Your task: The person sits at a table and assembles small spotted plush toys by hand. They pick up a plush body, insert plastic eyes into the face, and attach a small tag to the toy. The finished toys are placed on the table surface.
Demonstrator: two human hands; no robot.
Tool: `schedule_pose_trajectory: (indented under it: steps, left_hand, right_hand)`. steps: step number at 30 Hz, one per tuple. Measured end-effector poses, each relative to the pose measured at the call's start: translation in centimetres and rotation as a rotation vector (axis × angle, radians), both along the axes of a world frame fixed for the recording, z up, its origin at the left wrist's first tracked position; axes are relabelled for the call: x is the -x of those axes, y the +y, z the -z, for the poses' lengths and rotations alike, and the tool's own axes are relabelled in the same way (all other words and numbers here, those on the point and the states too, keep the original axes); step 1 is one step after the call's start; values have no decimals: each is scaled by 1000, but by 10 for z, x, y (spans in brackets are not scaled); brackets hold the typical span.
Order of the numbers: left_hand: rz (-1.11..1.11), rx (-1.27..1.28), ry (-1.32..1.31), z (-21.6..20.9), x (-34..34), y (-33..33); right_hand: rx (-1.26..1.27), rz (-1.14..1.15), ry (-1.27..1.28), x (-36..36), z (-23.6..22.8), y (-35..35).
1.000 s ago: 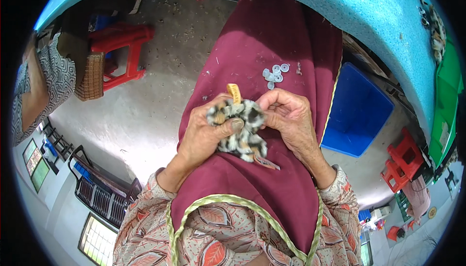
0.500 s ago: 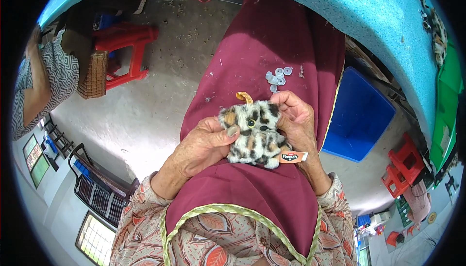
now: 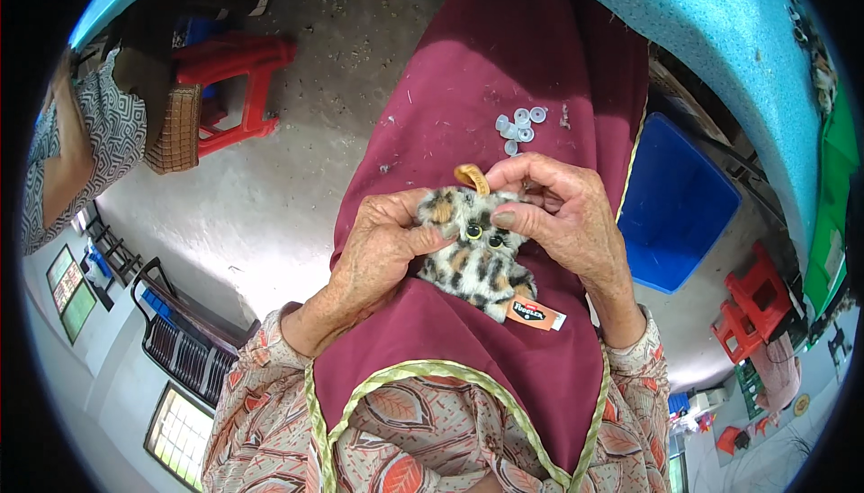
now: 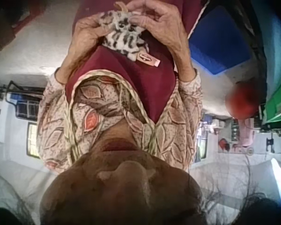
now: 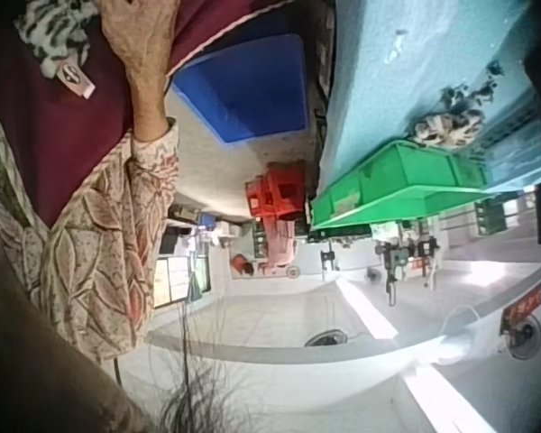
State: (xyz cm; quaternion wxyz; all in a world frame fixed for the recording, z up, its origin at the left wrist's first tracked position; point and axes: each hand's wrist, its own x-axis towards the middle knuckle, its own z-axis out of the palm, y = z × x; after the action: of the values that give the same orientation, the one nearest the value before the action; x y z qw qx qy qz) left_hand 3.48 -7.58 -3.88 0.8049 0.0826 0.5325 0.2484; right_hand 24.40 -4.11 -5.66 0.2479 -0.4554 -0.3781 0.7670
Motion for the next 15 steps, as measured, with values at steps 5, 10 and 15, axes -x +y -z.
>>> schedule_pose_trajectory:
  steps: [5,10,15]
  left_hand:
    - [57,-53,6,-1,1,0]
    - [54,114,-284,-7,7,7]
    - [10,195,-464,-3,10,7]
  right_hand:
    - [-95,180,22,4,-4,-12]
    - [-201,191,34,2,-1,-14]
    - [-194,197,67,3,-1,-14]
